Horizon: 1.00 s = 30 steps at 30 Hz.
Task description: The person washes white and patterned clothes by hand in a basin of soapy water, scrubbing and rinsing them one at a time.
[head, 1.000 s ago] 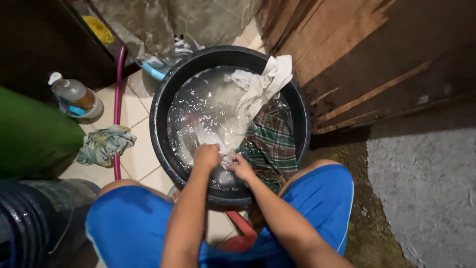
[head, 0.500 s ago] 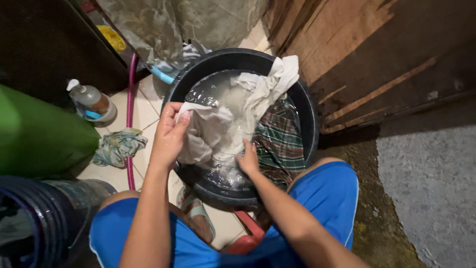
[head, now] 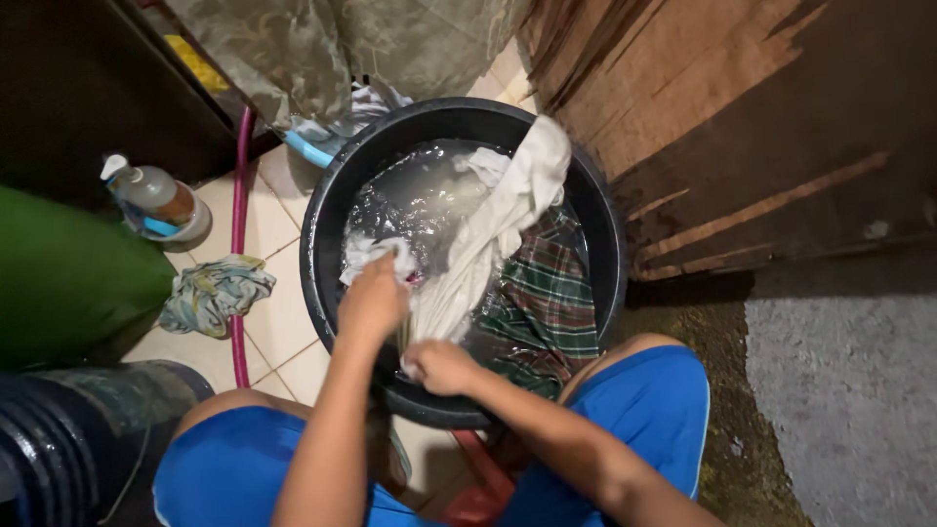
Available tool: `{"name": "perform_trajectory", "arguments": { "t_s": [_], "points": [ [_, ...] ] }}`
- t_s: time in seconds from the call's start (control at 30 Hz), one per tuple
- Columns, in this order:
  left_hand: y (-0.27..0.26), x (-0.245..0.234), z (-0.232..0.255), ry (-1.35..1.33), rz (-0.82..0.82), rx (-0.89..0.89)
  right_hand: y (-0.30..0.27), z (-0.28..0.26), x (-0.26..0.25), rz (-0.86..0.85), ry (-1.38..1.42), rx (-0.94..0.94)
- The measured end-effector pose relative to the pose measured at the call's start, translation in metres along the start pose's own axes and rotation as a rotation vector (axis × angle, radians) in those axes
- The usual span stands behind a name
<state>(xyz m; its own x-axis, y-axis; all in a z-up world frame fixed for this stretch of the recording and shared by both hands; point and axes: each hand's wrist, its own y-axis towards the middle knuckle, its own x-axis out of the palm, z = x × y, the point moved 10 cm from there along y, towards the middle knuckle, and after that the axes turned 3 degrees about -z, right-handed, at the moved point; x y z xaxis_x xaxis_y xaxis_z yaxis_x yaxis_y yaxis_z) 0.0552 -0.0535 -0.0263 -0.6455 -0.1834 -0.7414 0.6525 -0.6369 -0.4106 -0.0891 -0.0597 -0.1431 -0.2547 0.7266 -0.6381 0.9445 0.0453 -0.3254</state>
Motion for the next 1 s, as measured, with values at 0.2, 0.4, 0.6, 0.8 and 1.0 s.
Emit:
{"name": "perform_trajectory", "arguments": {
  "t_s": [0.2, 0.4, 0.6, 0.8, 1.0],
  "points": [
    [-0.002, 0.038, -0.011, 0.134, -0.231, -0.105, 0.017, 0.028, -0.072, 0.265, -0.036, 0.001],
    [-0.002, 0.068, -0.059, 0.209, -0.377, -0.207, 0.017, 0.024, -0.055, 0.265, -0.626, 0.038],
    [0.003, 0.099, -0.083, 0.236, -0.366, -0.106, 0.007, 0.105, -0.113, 0.155, -0.013, 0.405],
    [-0.007, 0.112, -0.078, 0.266, -0.309, -0.053, -0.064, 0.188, -0.23, 0.85, 0.457, 0.463],
    [0.001, 0.145, -0.095, 0.364, -0.369, -0.032, -0.091, 0.124, -0.264, 1.141, -0.395, 0.325]
  ]
}}
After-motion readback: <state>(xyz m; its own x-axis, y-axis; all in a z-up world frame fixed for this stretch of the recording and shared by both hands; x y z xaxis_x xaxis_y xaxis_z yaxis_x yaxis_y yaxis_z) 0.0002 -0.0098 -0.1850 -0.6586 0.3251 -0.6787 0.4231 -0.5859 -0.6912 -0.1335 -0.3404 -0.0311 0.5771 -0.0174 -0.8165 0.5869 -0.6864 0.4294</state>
